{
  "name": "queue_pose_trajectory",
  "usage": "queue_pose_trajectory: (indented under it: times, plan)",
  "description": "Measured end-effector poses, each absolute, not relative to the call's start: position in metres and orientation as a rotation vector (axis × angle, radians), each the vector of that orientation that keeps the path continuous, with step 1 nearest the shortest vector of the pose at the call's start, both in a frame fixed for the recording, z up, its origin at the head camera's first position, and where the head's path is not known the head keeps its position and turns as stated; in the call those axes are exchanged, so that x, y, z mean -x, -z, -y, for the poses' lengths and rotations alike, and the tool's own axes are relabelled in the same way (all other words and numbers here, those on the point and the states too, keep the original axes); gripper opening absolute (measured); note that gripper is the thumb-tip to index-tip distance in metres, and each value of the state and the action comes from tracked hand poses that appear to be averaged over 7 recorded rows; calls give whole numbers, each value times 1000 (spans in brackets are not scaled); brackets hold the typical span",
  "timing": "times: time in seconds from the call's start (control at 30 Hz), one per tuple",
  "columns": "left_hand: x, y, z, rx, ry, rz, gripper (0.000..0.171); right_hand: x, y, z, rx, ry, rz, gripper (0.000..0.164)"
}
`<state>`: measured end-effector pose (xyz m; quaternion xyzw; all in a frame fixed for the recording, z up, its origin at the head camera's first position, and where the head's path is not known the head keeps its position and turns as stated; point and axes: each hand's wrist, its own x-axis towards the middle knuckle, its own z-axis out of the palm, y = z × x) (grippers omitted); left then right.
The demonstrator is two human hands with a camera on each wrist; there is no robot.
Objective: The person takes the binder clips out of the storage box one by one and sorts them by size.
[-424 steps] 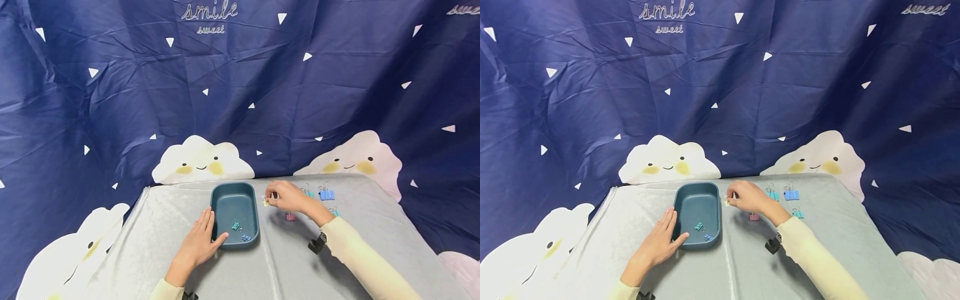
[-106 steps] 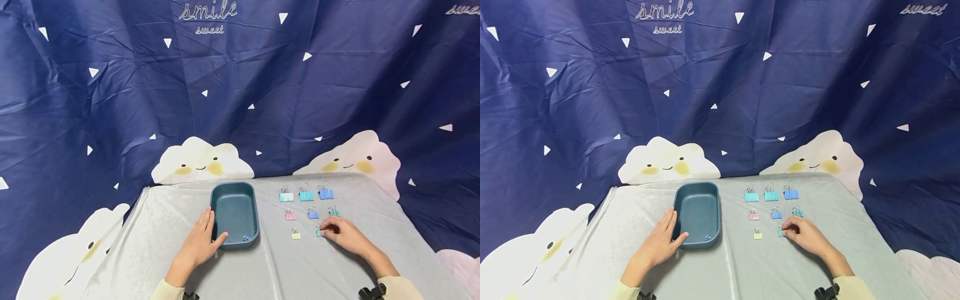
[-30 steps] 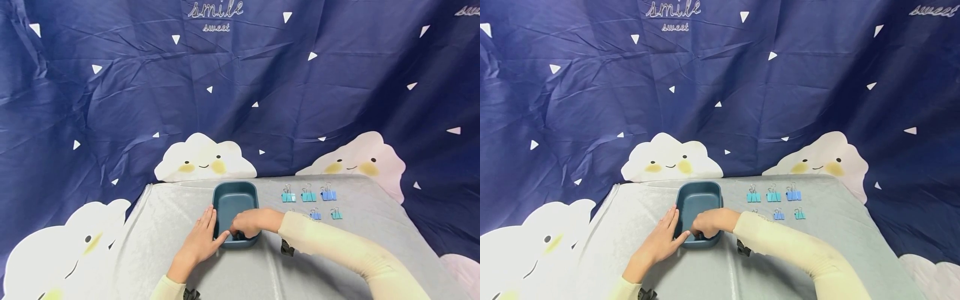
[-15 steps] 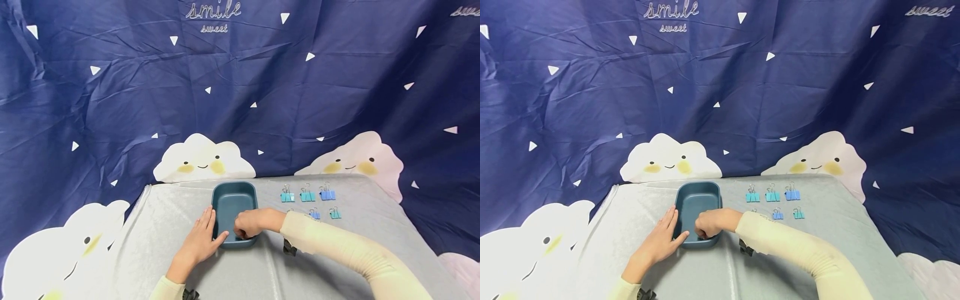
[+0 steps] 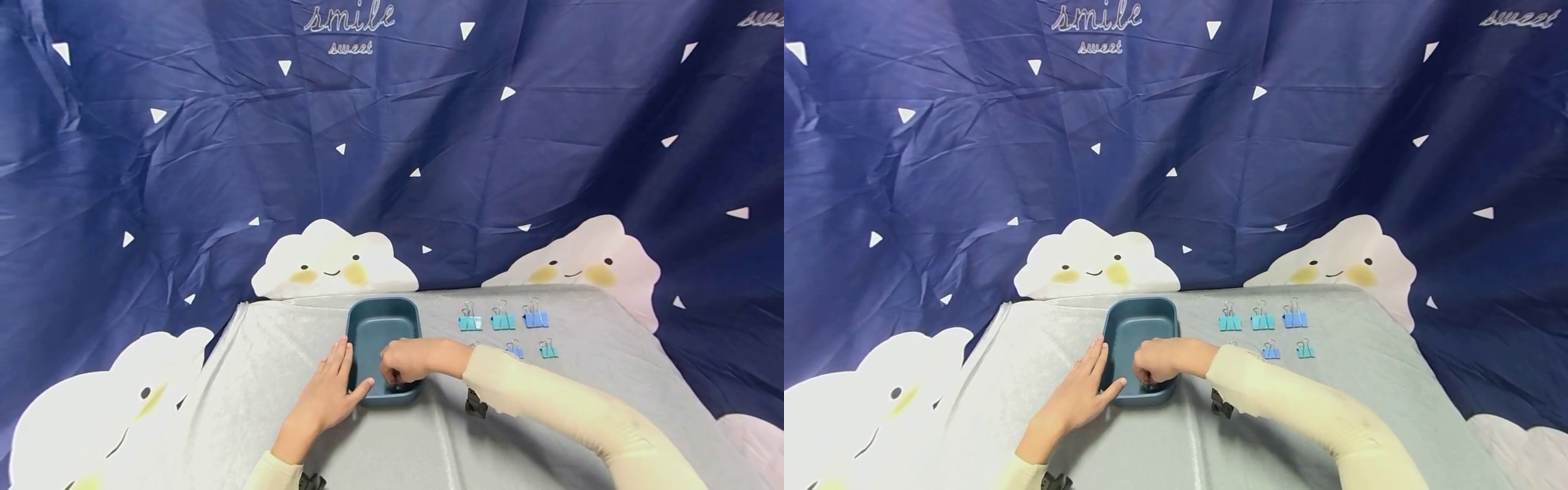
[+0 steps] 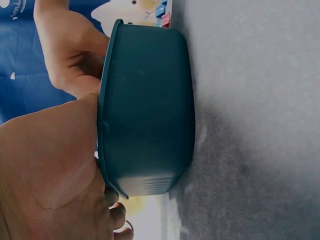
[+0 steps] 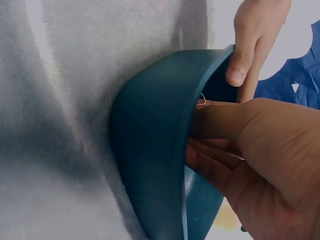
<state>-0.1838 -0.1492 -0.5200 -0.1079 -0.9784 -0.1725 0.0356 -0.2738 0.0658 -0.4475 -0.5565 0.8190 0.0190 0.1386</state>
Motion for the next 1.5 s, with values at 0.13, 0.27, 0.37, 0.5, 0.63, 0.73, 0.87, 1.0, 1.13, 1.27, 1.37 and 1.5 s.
queue_pose_trajectory:
  times: [0.13, 0.27, 0.37, 0.5, 0.63, 0.73, 0.87, 1.0, 1.13, 1.27, 1.37, 1.5]
  plan:
    - [185, 521, 149, 324, 530, 3010, 96, 277, 444, -69, 1658, 34, -2369, 20]
    - [186, 521, 149, 313, 546, 3013, 95, 279, 438, -73, 1671, 119, -2370, 19]
    - [186, 521, 149, 316, 552, 3001, 94, 279, 433, -76, 1687, 155, -2374, 16]
    - [185, 517, 148, 330, 557, 2994, 93, 280, 428, -82, 1738, 211, -2379, 12]
    - [183, 511, 146, 355, 584, 2976, 92, 284, 425, -89, 1775, 253, -2402, 11]
    - [183, 513, 147, 359, 576, 2972, 92, 286, 423, -94, 1766, 281, -2429, 9]
    - [185, 519, 148, 336, 532, 2986, 93, 288, 420, -103, 1726, 346, -2461, 8]
    - [186, 524, 149, 330, 533, 2968, 93, 290, 416, -112, 1704, 407, -2480, 7]
    - [186, 523, 150, 331, 541, 2972, 94, 291, 411, -121, 1711, 447, -2509, 8]
    - [185, 520, 149, 338, 561, 2985, 94, 292, 406, -132, 1714, 501, -2538, 11]
    - [184, 518, 148, 340, 562, 2984, 95, 293, 403, -141, 1701, 543, -2555, 11]
    - [182, 517, 148, 359, 570, 2963, 95, 294, 403, -153, 1669, 562, -2599, 11]
